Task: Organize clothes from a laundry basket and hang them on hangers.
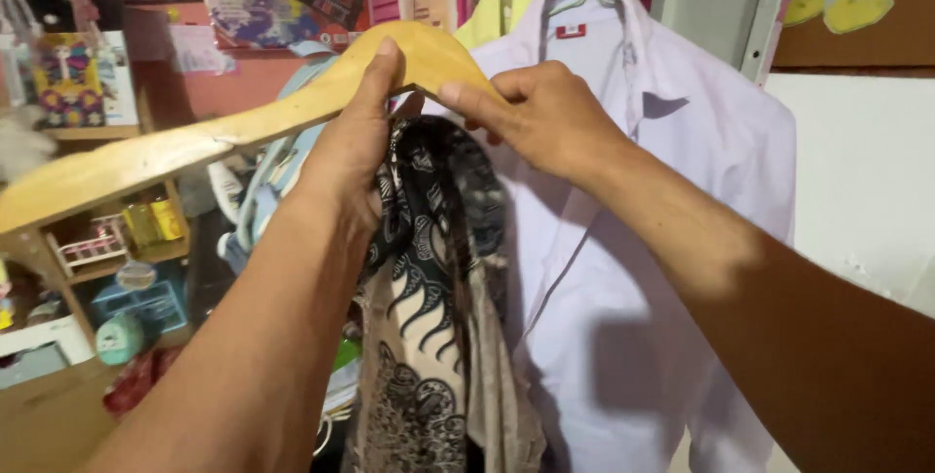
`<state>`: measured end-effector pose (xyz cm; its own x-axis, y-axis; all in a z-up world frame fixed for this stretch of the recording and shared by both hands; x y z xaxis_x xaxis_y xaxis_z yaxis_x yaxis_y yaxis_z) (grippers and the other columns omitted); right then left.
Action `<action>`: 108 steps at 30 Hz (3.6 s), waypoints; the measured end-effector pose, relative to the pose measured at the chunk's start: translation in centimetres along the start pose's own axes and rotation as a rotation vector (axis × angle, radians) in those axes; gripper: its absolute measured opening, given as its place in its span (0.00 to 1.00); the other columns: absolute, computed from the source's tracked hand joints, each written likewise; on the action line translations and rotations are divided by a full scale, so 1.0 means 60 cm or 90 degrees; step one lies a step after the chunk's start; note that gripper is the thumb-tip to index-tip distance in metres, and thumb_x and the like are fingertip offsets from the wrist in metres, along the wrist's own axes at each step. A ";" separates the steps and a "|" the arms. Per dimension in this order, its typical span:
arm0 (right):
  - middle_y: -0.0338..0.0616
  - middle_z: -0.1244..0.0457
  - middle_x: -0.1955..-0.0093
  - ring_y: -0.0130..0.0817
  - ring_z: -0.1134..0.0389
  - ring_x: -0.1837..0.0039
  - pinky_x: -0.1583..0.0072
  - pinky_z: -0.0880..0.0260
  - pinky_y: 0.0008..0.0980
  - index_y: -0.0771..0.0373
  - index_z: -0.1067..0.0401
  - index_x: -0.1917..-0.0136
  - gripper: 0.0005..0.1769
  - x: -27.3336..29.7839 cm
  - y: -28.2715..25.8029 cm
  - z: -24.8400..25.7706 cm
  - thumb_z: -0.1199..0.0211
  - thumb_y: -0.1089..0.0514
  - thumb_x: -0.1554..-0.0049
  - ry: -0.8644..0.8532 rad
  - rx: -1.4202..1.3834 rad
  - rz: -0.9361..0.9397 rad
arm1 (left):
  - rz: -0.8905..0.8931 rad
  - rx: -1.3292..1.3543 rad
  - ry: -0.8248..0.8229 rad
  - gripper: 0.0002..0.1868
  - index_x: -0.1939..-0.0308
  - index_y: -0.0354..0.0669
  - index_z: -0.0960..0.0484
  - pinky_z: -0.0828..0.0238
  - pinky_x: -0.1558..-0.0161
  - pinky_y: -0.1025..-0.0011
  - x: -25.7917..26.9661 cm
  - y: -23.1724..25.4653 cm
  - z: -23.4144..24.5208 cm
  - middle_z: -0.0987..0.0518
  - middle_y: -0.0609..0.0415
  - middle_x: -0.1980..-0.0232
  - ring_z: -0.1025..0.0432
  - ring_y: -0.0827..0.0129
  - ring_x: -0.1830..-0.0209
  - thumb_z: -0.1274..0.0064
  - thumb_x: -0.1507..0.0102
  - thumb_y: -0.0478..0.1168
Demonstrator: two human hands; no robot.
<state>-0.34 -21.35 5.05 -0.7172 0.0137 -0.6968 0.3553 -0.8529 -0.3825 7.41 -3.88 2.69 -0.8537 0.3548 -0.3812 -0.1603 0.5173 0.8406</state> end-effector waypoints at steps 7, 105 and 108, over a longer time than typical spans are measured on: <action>0.42 0.29 0.49 0.37 0.27 0.47 0.44 0.29 0.38 0.51 0.17 0.50 0.10 -0.103 0.183 0.100 0.35 0.53 0.45 0.361 0.114 0.033 | -0.052 -0.046 0.045 0.32 0.41 0.48 0.19 0.19 0.58 0.69 -0.054 -0.037 -0.037 0.17 0.54 0.54 0.23 0.70 0.60 0.47 0.39 0.64; 0.62 0.40 0.30 0.60 0.33 0.36 0.36 0.34 0.44 0.66 0.54 0.28 0.46 -0.333 0.313 0.108 0.29 0.59 0.50 0.515 0.076 0.010 | -0.029 0.129 -0.065 0.24 0.51 0.36 0.18 0.26 0.72 0.65 -0.324 -0.121 -0.098 0.20 0.51 0.67 0.26 0.64 0.74 0.43 0.36 0.55; 0.63 0.38 0.30 0.59 0.35 0.30 0.30 0.36 0.43 0.58 0.55 0.21 0.44 -0.325 0.293 0.116 0.33 0.54 0.41 0.420 0.092 -0.059 | -0.002 0.094 -0.046 0.24 0.54 0.36 0.19 0.28 0.74 0.65 -0.317 -0.112 -0.108 0.22 0.53 0.70 0.28 0.65 0.75 0.43 0.37 0.56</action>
<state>15.74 -40.24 16.11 -0.2083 0.3662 -0.9069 0.1938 -0.8934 -0.4053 21.52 -19.13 6.78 -0.8145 0.4056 -0.4148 -0.0834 0.6257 0.7756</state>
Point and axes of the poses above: each hand's wrist, its own x-axis away from the middle knuckle, its own z-axis out of the back of the hand, y = z × x, the point moved 1 cm from there along -x, towards the middle knuckle
